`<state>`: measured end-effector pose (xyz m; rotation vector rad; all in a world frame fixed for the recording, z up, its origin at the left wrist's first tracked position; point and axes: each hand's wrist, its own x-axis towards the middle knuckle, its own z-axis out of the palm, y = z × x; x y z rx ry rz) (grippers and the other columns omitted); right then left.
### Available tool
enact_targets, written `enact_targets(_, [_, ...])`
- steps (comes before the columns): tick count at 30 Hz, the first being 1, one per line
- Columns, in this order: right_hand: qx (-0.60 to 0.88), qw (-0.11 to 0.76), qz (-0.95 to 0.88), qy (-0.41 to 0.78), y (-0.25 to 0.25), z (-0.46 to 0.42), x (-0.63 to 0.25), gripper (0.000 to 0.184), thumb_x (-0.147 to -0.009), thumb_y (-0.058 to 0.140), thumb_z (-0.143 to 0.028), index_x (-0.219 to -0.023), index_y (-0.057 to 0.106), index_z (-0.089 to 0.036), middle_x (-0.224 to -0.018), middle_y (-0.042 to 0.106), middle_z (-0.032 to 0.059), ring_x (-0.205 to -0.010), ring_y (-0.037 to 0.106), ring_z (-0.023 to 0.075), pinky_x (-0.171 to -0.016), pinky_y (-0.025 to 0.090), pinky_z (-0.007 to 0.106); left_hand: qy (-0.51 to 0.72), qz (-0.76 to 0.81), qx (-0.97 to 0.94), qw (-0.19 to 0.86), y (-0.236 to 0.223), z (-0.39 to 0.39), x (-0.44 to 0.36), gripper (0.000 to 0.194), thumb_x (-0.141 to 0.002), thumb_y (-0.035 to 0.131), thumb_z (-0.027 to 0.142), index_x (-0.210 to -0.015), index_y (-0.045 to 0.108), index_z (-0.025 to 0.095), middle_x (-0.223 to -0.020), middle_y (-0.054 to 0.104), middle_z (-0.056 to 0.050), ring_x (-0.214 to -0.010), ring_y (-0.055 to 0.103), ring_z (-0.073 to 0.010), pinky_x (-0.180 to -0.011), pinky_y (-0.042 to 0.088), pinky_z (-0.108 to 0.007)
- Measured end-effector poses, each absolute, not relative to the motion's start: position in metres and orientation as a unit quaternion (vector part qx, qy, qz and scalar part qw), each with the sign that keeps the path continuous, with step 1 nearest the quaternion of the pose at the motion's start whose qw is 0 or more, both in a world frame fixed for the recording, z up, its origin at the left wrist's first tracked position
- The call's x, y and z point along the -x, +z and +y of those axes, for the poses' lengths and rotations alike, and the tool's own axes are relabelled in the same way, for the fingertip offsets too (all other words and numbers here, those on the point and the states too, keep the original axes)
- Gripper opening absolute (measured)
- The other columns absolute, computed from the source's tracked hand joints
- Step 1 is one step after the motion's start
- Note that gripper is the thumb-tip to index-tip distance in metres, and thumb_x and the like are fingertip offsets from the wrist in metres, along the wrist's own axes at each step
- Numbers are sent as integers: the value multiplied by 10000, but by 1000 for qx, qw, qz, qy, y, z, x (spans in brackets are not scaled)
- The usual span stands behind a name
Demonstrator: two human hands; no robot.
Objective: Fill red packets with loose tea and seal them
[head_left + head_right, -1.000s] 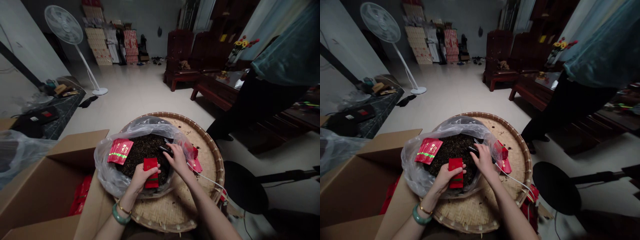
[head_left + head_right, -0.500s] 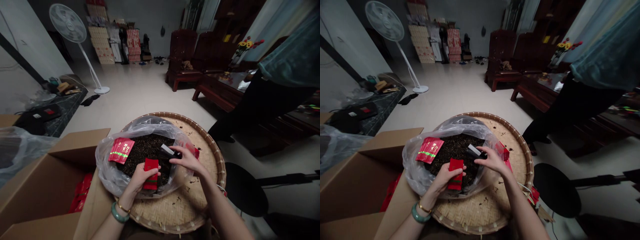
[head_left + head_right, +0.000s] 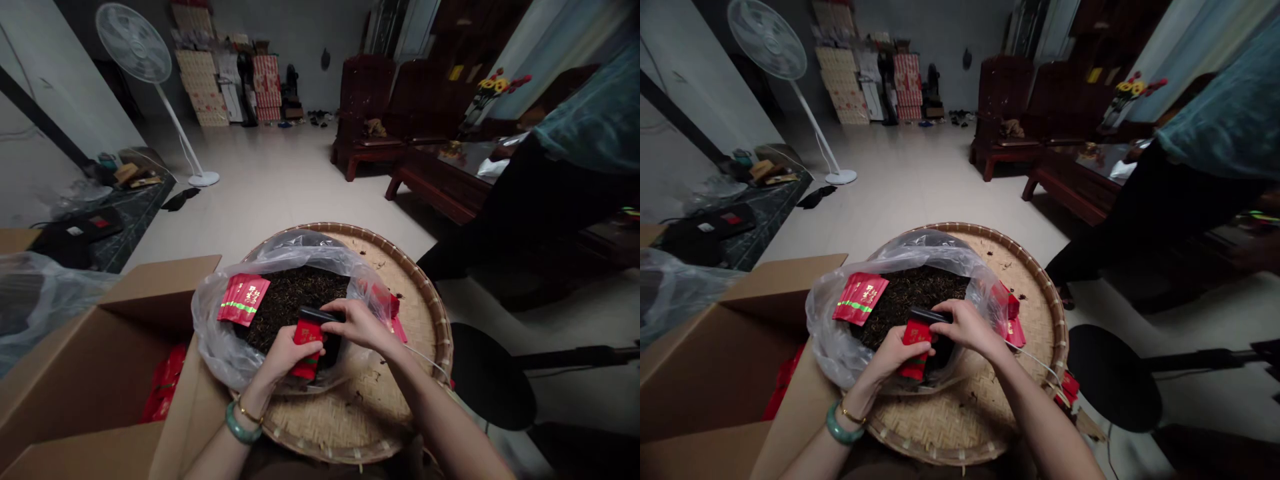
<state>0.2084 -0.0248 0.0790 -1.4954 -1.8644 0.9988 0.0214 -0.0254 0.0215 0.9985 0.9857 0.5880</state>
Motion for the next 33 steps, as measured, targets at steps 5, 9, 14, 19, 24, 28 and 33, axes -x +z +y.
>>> enact_targets(5, [582,332,-626,400,75,-21,-224,449,-696,720,-315,-1116,642,-175,-1139,663,82,-1040,604,256,-896,458,367,271,440,-436,736,20,-24,-23,453,-502,832,361,-822,676,81,-803,730,-110,-639,683,-198,-632,523,-285])
enact_targets(9, [559,285,-659,414,73,-26,-223,455,-663,747,-321,-1084,661,-173,-1092,683,83,-988,622,259,-869,465,374,273,448,-447,725,22,-24,-24,415,-524,819,357,-794,665,82,-684,718,-78,-604,668,-184,-589,508,-259])
enact_targets(14, [562,285,-671,390,72,-26,-210,266,-707,701,-250,-964,705,-177,-979,715,67,-891,645,236,-802,476,350,265,448,-476,709,25,-23,-24,373,-549,800,351,-763,658,82,-642,707,-71,-571,649,-168,-543,487,-237])
enact_targets(19, [558,331,-634,422,73,-20,-222,414,-685,730,-311,-1070,660,-177,-1074,688,70,-981,622,247,-861,468,362,260,449,-471,713,21,-20,-21,405,-544,801,356,-807,652,85,-644,709,-74,-566,656,-176,-517,481,-232])
enact_targets(24, [549,294,-667,408,73,-24,-219,394,-667,749,-295,-1038,675,-187,-1051,694,72,-963,628,250,-856,467,371,260,448,-481,707,23,-21,-24,368,-543,801,332,-772,655,83,-629,703,-72,-567,651,-176,-545,488,-244])
enact_targets(28, [551,305,-672,391,72,-24,-211,280,-717,702,-257,-987,691,-182,-1004,705,70,-928,637,234,-837,470,358,261,453,-483,702,27,-21,-23,369,-538,800,338,-755,656,77,-616,697,-74,-551,641,-167,-541,484,-242])
enact_targets(33, [551,345,-646,400,72,-22,-216,478,-662,751,-312,-1106,635,-177,-1115,667,83,-1012,609,242,-897,452,370,256,461,-477,703,26,-20,-21,411,-516,813,358,-773,652,80,-606,695,-72,-537,635,-165,-508,464,-231])
